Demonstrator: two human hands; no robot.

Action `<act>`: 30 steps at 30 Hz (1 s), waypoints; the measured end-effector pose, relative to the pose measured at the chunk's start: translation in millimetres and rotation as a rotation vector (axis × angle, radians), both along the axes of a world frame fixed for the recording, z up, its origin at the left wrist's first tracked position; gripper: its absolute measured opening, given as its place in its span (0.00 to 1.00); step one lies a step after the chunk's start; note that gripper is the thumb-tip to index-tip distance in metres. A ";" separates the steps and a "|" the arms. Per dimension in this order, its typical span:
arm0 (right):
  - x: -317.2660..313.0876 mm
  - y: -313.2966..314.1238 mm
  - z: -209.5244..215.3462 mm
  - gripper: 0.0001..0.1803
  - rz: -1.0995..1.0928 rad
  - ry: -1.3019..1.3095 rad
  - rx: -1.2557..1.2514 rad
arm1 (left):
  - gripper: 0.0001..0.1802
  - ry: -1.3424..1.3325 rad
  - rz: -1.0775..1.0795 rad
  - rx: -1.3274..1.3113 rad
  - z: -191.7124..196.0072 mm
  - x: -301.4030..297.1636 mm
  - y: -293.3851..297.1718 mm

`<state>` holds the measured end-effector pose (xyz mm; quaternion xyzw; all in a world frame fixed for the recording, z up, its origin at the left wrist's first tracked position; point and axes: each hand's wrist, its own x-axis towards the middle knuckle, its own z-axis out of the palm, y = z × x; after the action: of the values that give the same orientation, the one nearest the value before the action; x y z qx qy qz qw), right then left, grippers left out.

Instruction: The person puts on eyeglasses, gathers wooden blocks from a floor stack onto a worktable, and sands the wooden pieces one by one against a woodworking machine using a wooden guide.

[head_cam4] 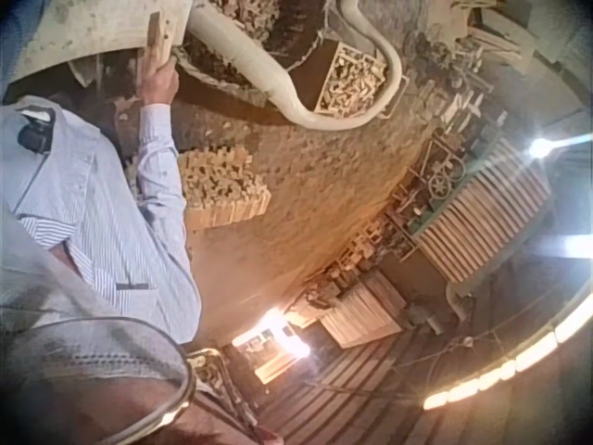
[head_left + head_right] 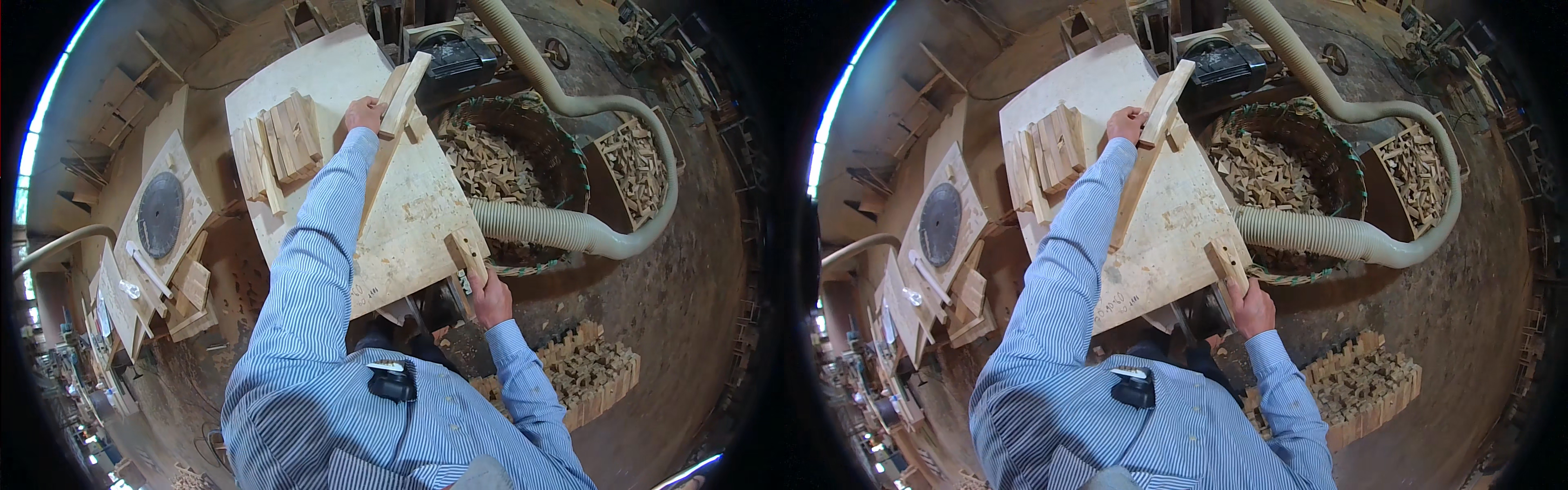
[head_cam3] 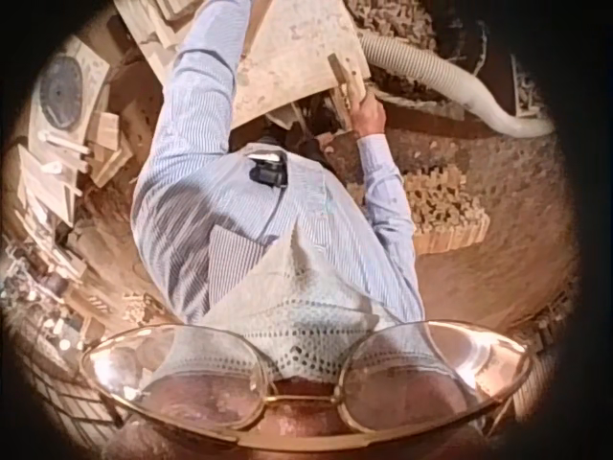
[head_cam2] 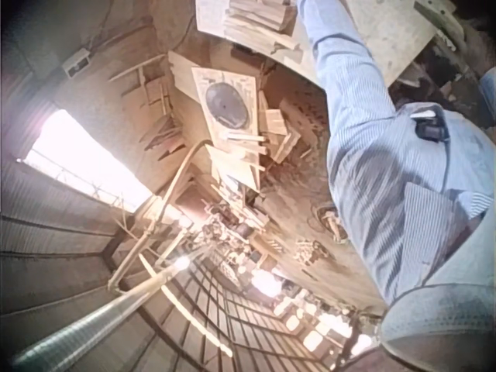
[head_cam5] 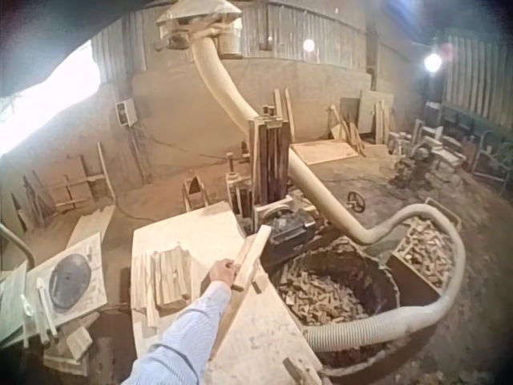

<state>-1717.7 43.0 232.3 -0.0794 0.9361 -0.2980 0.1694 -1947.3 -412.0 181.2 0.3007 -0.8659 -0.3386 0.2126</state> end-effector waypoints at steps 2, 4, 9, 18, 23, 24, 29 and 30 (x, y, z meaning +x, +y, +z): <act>-8.6 -9.9 1.6 0.28 -0.002 -0.001 0.007 | 0.17 -0.011 -0.004 0.032 1.7 -8.2 -8.1; -16.3 -20.6 3.5 0.29 0.007 0.004 0.005 | 0.17 -0.019 -0.009 0.065 5.0 -15.8 -18.7; -27.3 -34.7 5.5 0.29 0.001 -0.023 0.021 | 0.17 -0.067 -0.012 0.046 14.6 -24.4 -27.5; -30.8 -37.6 3.9 0.32 -0.013 -0.031 0.017 | 0.18 -0.052 -0.007 0.073 29.9 -21.7 -22.9; -24.8 -33.8 4.8 0.34 -0.025 -0.044 0.005 | 0.18 -0.045 0.005 0.013 27.3 -17.7 -19.7; -24.1 -33.2 5.1 0.34 -0.020 -0.038 0.006 | 0.18 -0.064 -0.002 0.012 26.0 -17.6 -19.0; -23.7 -30.5 5.7 0.34 -0.008 -0.040 0.030 | 0.18 -0.033 0.011 -0.028 21.0 -17.5 -17.4; -24.7 -30.4 5.8 0.34 -0.007 -0.030 0.023 | 0.18 -0.062 -0.003 -0.019 20.9 -18.1 -17.5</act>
<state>-1742.4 12.7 238.1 -0.0698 0.9371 -0.2890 0.1832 -1965.4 -429.5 202.1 0.3076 -0.8758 -0.3211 0.1879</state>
